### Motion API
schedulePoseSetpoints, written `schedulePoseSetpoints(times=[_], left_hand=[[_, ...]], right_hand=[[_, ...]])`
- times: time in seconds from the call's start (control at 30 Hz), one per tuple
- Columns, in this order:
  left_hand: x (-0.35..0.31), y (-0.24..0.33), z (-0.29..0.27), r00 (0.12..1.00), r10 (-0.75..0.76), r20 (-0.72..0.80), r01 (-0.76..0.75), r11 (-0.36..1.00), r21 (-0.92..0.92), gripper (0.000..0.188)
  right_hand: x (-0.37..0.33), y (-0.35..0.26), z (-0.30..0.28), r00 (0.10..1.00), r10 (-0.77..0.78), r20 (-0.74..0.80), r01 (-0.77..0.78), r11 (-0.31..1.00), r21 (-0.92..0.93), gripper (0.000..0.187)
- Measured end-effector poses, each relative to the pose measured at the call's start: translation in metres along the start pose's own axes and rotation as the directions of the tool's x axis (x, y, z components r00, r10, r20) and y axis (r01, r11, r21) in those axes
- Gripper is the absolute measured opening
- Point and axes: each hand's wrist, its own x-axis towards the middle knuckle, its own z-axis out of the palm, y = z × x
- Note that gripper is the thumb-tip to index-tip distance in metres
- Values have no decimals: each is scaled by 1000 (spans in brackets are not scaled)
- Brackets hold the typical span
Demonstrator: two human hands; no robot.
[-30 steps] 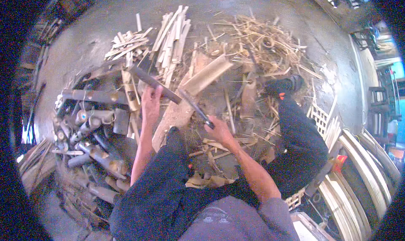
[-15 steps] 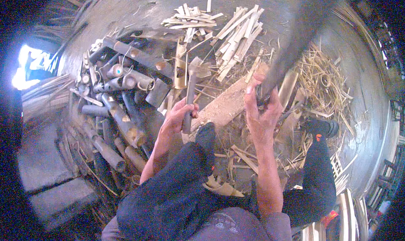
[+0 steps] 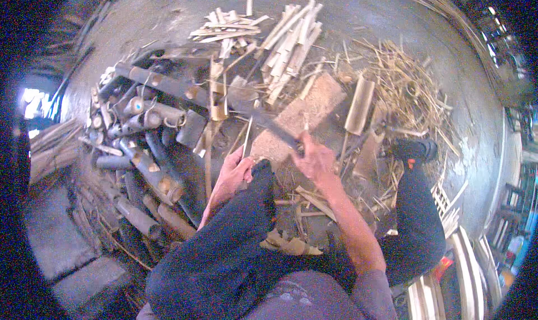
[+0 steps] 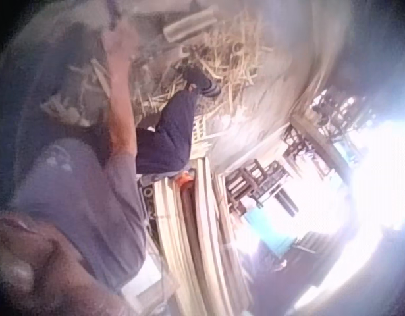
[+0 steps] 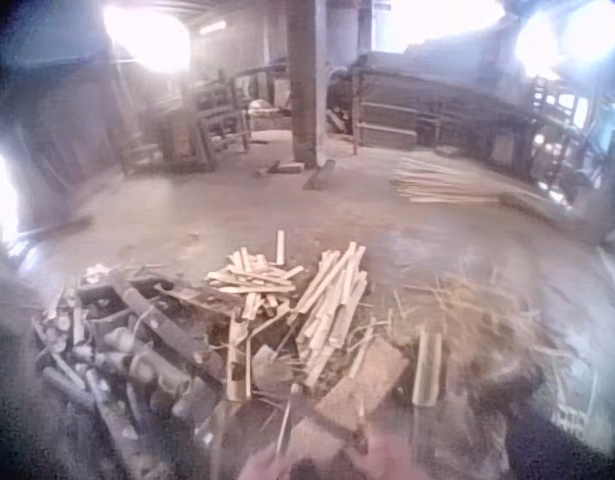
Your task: The person sits on the floor and uses a knife to shave thin strips from a small wooden block. The person repeatedly shaves the wood and discards the shavings onto the floor.
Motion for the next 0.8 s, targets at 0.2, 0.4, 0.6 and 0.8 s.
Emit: schedulePoseSetpoints(times=[0.2,0.4,0.6,0.8], left_hand=[[3,-6,24,982,146,-123,-69,873,483,37],[-35,59,18,996,8,85,-46,885,463,57],[-10,34,17,978,-174,117,206,903,-377,31],[-9,64,24,957,-218,193,277,882,-380,36]], right_hand=[[-9,-18,2,943,-199,268,246,956,-157,22],[59,70,-4,987,80,-142,-94,991,-94,27],[20,22,-42,999,-3,-51,0,998,-67,27],[2,14,1,954,-298,46,294,953,70,26]])
